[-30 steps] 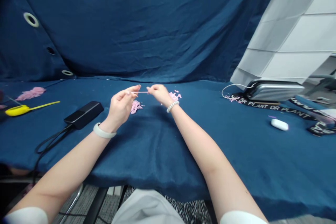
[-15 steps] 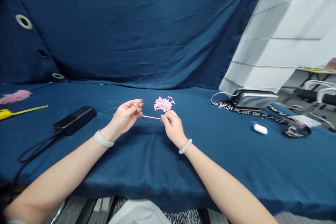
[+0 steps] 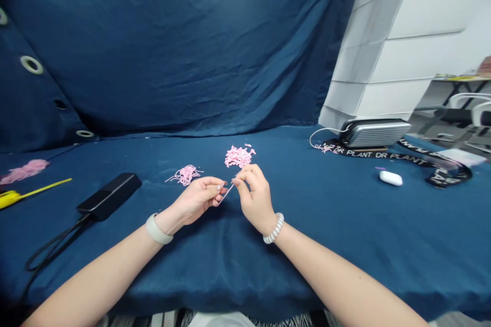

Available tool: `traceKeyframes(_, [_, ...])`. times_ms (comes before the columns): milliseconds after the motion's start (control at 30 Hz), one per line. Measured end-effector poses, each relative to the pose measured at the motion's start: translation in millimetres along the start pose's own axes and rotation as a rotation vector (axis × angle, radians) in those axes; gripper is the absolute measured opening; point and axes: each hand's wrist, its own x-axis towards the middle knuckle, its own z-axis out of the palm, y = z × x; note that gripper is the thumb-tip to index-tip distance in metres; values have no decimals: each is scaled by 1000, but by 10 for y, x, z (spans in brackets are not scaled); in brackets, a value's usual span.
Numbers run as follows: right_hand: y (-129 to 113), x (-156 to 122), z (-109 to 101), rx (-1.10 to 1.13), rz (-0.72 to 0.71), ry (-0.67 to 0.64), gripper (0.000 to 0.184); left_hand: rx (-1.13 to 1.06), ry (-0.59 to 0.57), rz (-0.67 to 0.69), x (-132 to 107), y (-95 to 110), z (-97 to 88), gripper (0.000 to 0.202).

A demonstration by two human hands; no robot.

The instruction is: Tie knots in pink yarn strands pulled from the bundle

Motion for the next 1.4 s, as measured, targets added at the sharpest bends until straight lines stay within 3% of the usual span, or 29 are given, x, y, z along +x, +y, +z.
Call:
traceKeyframes(233, [-18, -25, 43, 82, 70, -36, 17, 40, -40, 23, -36, -4, 58, 27])
traceKeyframes(467, [-47, -77, 95, 175, 145, -38, 17, 25, -5, 65, -83, -5, 104, 30])
traceKeyframes(667, [-79, -103, 142, 250, 187, -54, 17, 77, -55, 14, -122, -24, 114, 30])
traceKeyframes(1000, [-115, -121, 158, 409, 400, -105, 20, 123, -43, 8, -111, -5, 131, 32])
traceKeyframes(1400, [-84, -142, 210, 608, 561, -86, 17, 20, -104, -53, -137, 13, 138, 33])
